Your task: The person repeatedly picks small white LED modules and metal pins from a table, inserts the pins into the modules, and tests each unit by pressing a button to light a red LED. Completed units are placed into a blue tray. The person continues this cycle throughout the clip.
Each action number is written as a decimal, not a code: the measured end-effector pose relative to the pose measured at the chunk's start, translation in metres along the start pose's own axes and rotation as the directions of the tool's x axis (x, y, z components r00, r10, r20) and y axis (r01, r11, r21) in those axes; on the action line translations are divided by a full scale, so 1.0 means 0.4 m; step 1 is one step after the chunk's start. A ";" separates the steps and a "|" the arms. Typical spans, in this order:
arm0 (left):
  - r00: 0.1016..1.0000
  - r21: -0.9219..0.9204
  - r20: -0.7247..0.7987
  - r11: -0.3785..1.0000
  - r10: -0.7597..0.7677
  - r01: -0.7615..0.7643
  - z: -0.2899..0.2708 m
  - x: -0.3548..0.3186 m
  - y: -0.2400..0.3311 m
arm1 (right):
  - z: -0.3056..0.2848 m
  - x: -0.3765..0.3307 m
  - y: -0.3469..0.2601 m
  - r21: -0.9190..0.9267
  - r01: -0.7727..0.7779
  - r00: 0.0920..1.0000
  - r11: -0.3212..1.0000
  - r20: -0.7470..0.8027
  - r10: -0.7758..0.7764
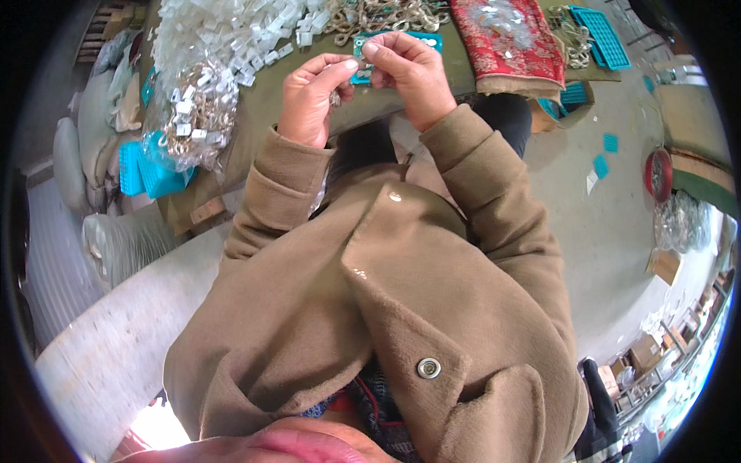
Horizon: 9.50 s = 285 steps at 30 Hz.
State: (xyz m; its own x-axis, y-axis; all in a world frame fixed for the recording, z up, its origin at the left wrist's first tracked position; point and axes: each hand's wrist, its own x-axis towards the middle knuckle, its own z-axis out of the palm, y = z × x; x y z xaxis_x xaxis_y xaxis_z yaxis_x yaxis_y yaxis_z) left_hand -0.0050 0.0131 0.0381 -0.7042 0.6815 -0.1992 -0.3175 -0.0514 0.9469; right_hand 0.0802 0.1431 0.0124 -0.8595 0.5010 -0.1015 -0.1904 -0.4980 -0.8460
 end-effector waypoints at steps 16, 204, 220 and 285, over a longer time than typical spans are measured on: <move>0.690 -0.136 0.573 0.779 -0.442 0.612 0.237 0.089 -0.047 | -0.295 -0.098 -0.199 0.071 0.174 0.944 0.982 -0.297 -0.146; 0.997 0.051 -0.038 0.996 0.072 -0.070 0.011 -0.001 -0.058 | -0.003 -0.045 -0.005 -0.359 0.065 0.998 0.931 0.030 -0.059; 0.947 -0.531 0.121 0.787 -0.298 0.315 -0.027 -0.006 -0.020 | -0.008 -0.046 0.023 0.333 -0.130 0.986 0.934 0.143 0.087; 0.964 -0.331 0.054 0.907 -0.259 0.262 -0.142 0.015 -0.107 | 0.006 0.052 0.046 -0.852 0.487 0.857 0.191 0.424 -0.294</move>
State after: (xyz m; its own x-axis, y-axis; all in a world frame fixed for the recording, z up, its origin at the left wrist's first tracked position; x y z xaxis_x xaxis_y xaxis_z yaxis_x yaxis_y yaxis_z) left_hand -0.0316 -0.0221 -0.0178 -0.5627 0.7096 -0.4241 -0.6825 -0.1092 0.7227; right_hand 0.0577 0.1428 -0.0040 -0.8816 0.2758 0.3831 -0.0502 0.7522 -0.6570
